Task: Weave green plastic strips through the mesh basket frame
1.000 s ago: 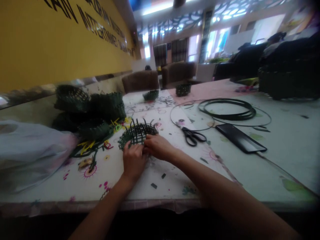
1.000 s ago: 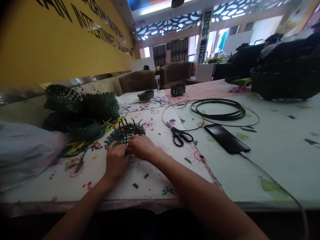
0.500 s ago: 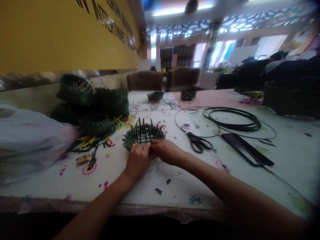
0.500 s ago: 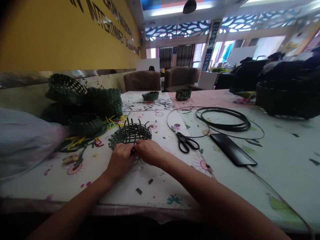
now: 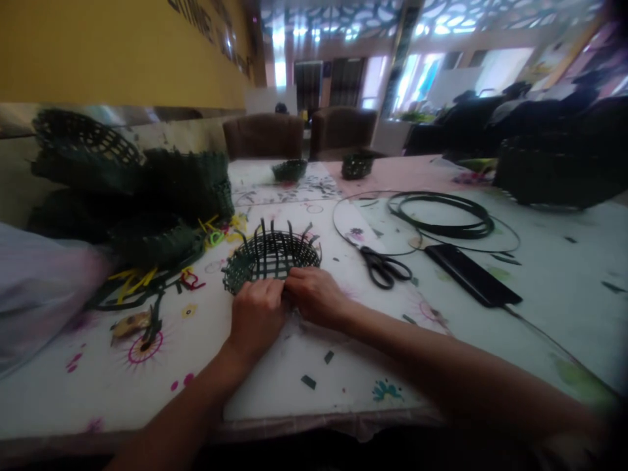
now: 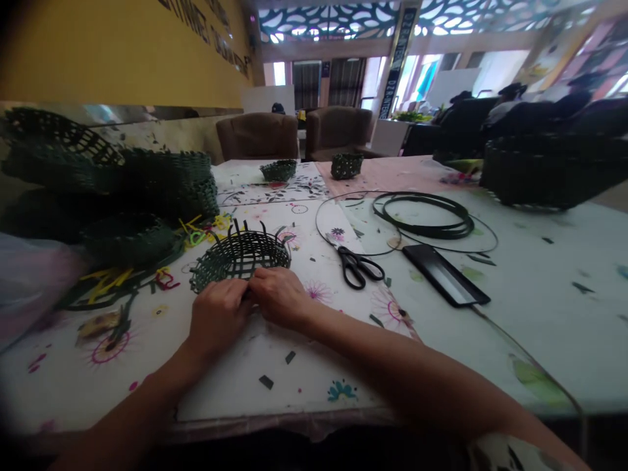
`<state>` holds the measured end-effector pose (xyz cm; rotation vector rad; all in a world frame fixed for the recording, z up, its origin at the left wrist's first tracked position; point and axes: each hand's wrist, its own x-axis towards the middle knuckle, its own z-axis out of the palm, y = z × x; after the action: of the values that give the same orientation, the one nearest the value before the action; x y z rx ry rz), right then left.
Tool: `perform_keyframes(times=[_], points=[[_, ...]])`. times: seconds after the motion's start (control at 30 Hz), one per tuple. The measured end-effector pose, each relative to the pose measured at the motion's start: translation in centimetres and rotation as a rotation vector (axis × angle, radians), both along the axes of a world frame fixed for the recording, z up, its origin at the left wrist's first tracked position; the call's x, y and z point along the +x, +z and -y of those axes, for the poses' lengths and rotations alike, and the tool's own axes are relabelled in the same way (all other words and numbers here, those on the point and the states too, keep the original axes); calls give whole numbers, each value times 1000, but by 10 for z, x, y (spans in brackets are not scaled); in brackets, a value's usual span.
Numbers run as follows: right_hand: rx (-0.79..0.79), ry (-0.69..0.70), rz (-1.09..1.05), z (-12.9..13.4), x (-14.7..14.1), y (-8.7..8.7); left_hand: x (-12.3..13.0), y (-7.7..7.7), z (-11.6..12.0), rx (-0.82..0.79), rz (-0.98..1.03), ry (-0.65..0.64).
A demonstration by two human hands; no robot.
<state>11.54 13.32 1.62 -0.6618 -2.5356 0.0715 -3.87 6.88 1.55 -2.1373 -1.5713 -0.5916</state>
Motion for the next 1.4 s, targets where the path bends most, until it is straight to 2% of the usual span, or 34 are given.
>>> perform_keyframes(times=[0.1, 0.2, 0.27, 0.33, 0.43, 0.5, 0.6, 0.67, 0.73, 0.83, 0.97, 1.07, 1.23, 1.4], points=[[61, 105, -83, -5, 6, -1, -3, -3, 0, 22, 21, -53], [124, 162, -282, -2, 16, 4, -7, -6, -1, 64, 135, -73], [152, 106, -464, 2, 22, 11, -11, -5, -4, 83, 274, -75], [143, -16, -613, 6, 27, 18, -15, 1, -5, 98, 476, -53], [-12, -141, -701, 6, 29, 22, -16, 18, -5, 111, 825, 3], [-203, -114, -703, 3, 29, 20, -9, 29, -2, 85, 1003, 6], [-468, -34, -735, 0, 31, 15, 10, 38, 2, -50, 1190, -91], [-544, -36, -784, -1, 34, 15, 23, 39, 5, -116, 1278, -164], [-553, -55, -817, -2, 38, 17, 33, 39, 7, -130, 1336, -224], [-550, -39, -836, -5, 44, 22, 34, 43, 7, -130, 1240, -279], [-556, -5, -845, -9, 48, 25, 19, 60, 6, -41, 794, -257], [-545, -3, -848, -10, 49, 25, 4, 76, 3, -78, 581, -308], [-513, 16, -845, -10, 51, 26, -14, 99, -4, -157, 397, -434], [-505, 44, -832, -10, 51, 27, -20, 113, -8, -303, 360, -487]])
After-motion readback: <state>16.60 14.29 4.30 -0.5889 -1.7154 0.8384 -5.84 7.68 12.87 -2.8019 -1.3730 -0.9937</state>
